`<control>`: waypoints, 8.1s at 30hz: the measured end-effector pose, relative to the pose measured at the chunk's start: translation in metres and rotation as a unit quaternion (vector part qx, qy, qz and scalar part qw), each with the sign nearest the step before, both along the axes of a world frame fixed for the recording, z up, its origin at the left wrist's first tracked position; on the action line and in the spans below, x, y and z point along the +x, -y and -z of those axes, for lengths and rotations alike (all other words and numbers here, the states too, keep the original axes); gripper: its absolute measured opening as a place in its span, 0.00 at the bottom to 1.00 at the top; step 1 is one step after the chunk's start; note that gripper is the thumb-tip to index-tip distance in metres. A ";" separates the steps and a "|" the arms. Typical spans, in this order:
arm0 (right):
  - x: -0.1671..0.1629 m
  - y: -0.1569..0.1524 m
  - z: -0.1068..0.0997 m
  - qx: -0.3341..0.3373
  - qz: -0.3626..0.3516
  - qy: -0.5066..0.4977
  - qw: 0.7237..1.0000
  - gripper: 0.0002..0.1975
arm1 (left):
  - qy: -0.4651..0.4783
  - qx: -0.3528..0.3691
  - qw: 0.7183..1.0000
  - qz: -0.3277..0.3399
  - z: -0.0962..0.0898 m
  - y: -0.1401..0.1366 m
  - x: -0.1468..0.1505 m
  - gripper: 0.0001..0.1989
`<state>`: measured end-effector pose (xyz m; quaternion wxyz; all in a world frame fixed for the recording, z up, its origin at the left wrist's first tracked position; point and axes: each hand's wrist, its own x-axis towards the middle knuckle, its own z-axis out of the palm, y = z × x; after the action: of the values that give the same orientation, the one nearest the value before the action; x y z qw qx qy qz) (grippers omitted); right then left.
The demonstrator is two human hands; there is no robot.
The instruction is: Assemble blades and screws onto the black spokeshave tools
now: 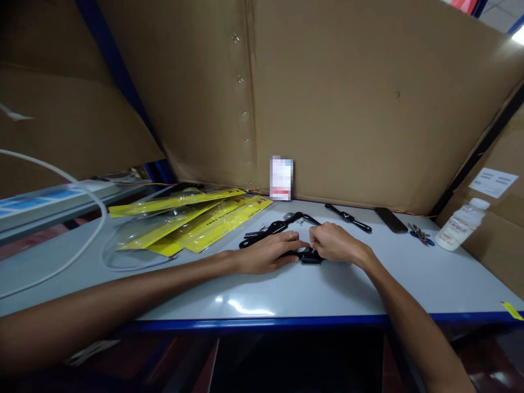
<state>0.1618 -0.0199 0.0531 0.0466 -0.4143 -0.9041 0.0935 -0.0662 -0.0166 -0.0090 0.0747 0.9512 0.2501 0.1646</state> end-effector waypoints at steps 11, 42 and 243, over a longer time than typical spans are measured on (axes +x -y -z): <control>-0.018 0.017 0.002 0.078 0.008 0.091 0.993 0.08 | 0.006 -0.015 0.999 -0.039 0.000 0.003 0.002 0.13; -0.010 -0.006 0.010 -0.063 0.022 -0.084 0.994 0.07 | 0.003 -0.034 0.998 -0.049 0.003 0.002 -0.002 0.16; -0.025 0.020 0.002 0.008 0.036 -0.001 0.999 0.12 | 0.003 -0.059 0.996 -0.067 -0.001 0.008 -0.004 0.16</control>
<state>0.1369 -0.0396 0.0509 0.0540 -0.4457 -0.8895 0.0853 -0.0702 -0.0243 -0.0078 0.1204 0.9258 0.3221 0.1568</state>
